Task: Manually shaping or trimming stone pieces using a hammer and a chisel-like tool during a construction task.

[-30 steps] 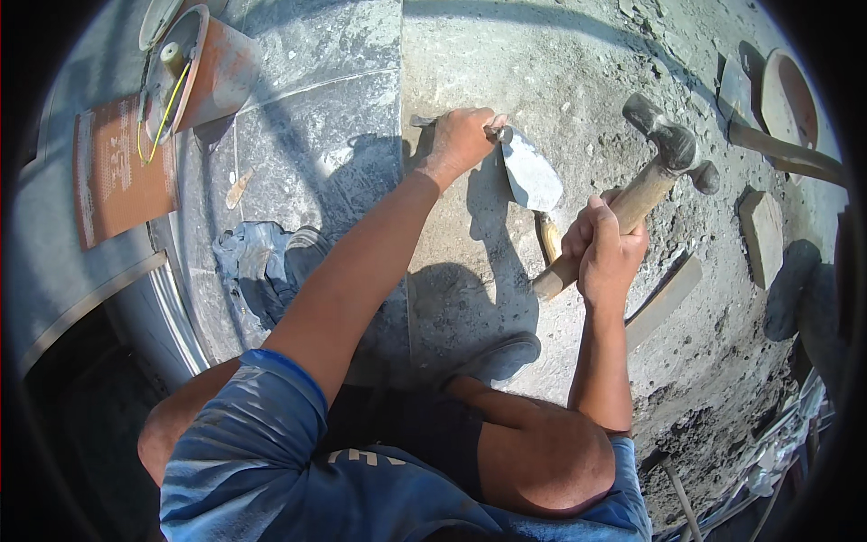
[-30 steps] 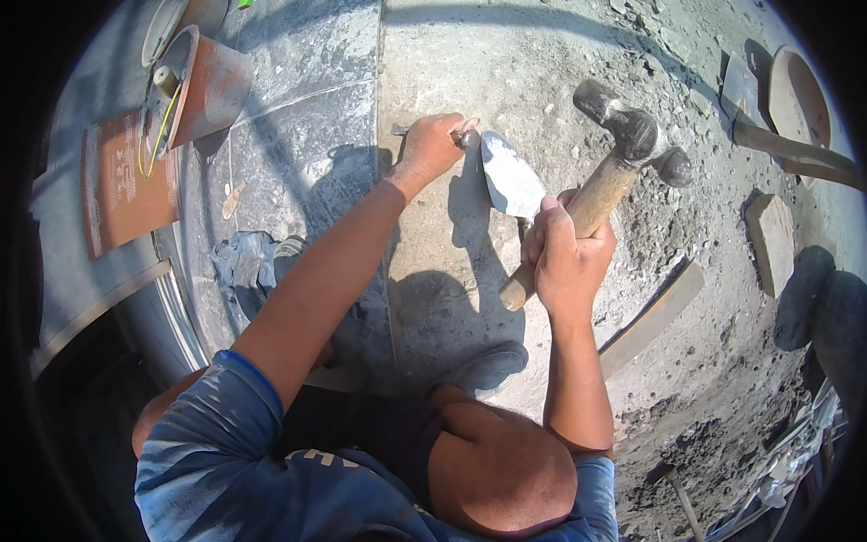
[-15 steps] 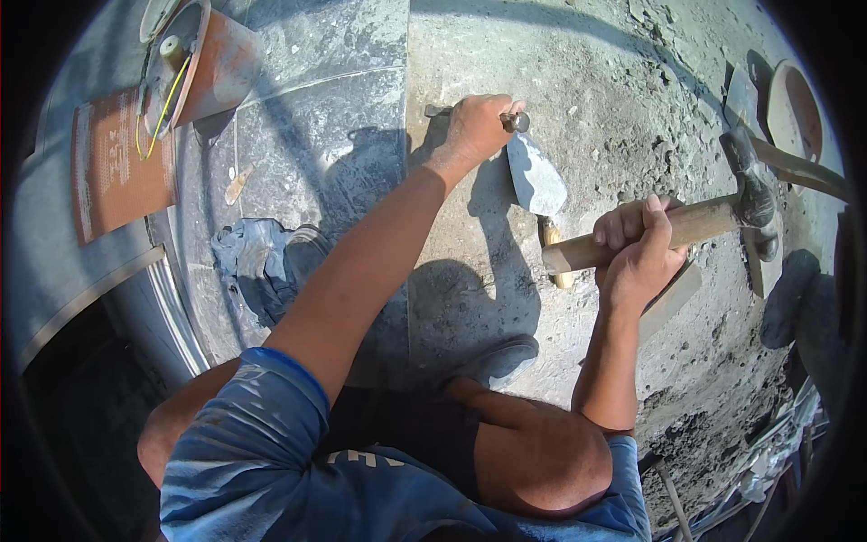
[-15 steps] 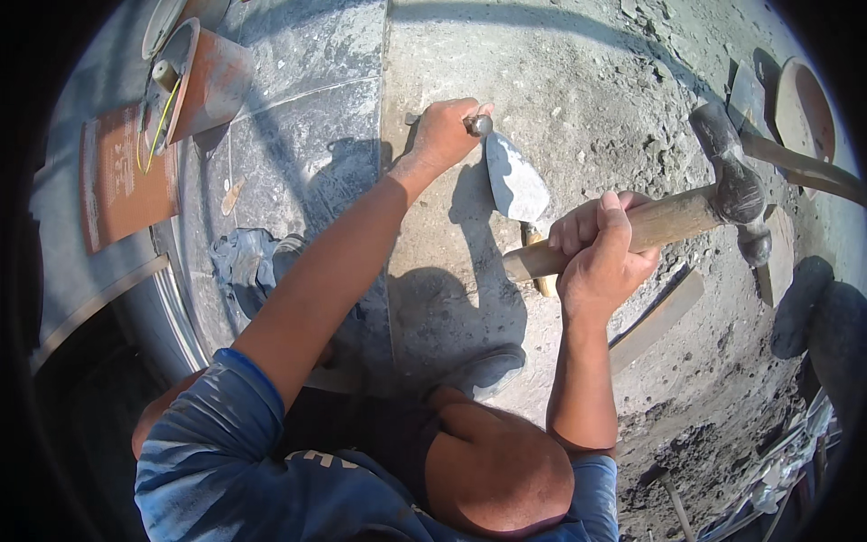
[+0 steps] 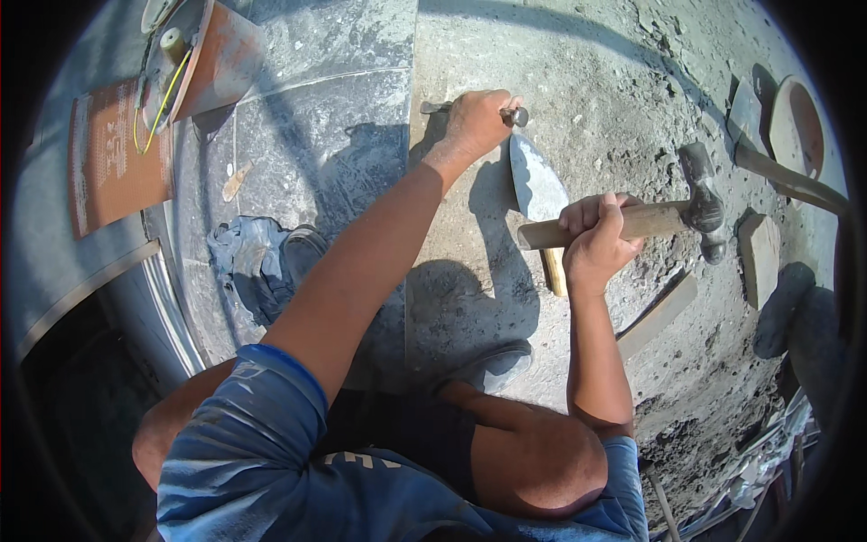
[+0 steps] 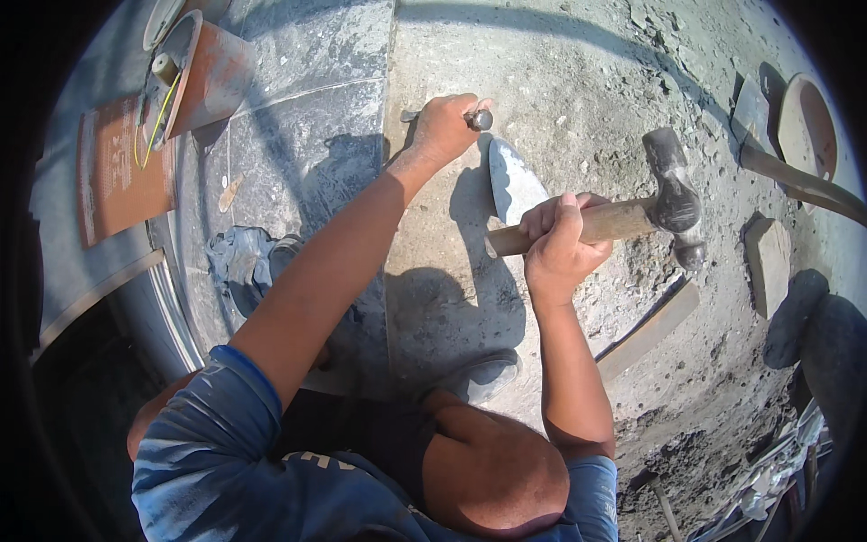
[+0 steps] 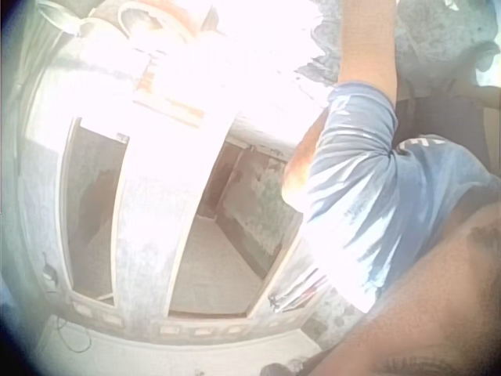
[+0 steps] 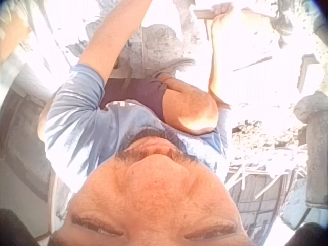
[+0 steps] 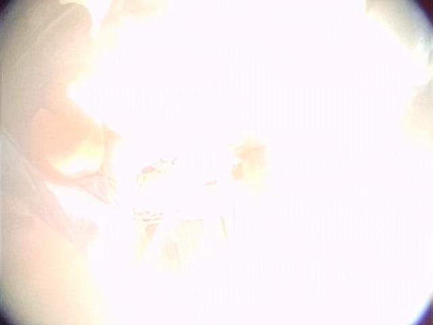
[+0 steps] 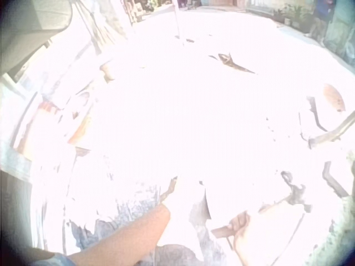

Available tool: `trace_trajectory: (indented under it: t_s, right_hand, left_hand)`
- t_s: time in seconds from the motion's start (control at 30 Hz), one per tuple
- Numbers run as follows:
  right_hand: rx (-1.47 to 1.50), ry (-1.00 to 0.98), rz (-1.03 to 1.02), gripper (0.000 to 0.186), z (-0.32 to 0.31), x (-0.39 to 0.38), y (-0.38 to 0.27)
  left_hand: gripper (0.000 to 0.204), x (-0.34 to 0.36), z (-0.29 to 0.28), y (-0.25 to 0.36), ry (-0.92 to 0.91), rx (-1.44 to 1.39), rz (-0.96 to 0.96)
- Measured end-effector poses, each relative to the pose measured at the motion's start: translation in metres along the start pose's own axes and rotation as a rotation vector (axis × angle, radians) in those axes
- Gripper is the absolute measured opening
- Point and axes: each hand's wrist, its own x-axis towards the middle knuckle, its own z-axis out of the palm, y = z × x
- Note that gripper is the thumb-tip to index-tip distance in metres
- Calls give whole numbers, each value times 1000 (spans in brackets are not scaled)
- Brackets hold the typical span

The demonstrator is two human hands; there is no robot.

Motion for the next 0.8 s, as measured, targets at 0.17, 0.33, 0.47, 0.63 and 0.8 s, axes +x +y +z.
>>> trace_trajectory:
  t_s: [0.17,0.33,0.47,0.63,0.8]
  right_hand:
    - [-601,-277,441,14,-16,-1,17]
    - [-76,11,61,11,0,13,-36]
    - [-677,-324,277,14,-6,7,27]
    - [-410,-202,351,11,-7,6,-11]
    - [-43,42,15,11,5,24,-43]
  left_hand:
    - [27,-2,-7,-11,-72,58,-72]
    - [29,1,-3,3,-36,5,-57]
    - [28,5,2,-2,-62,49,-59]
    - [24,2,-3,-8,-66,76,-30]
    - [22,21,1,9,-80,29,-39]
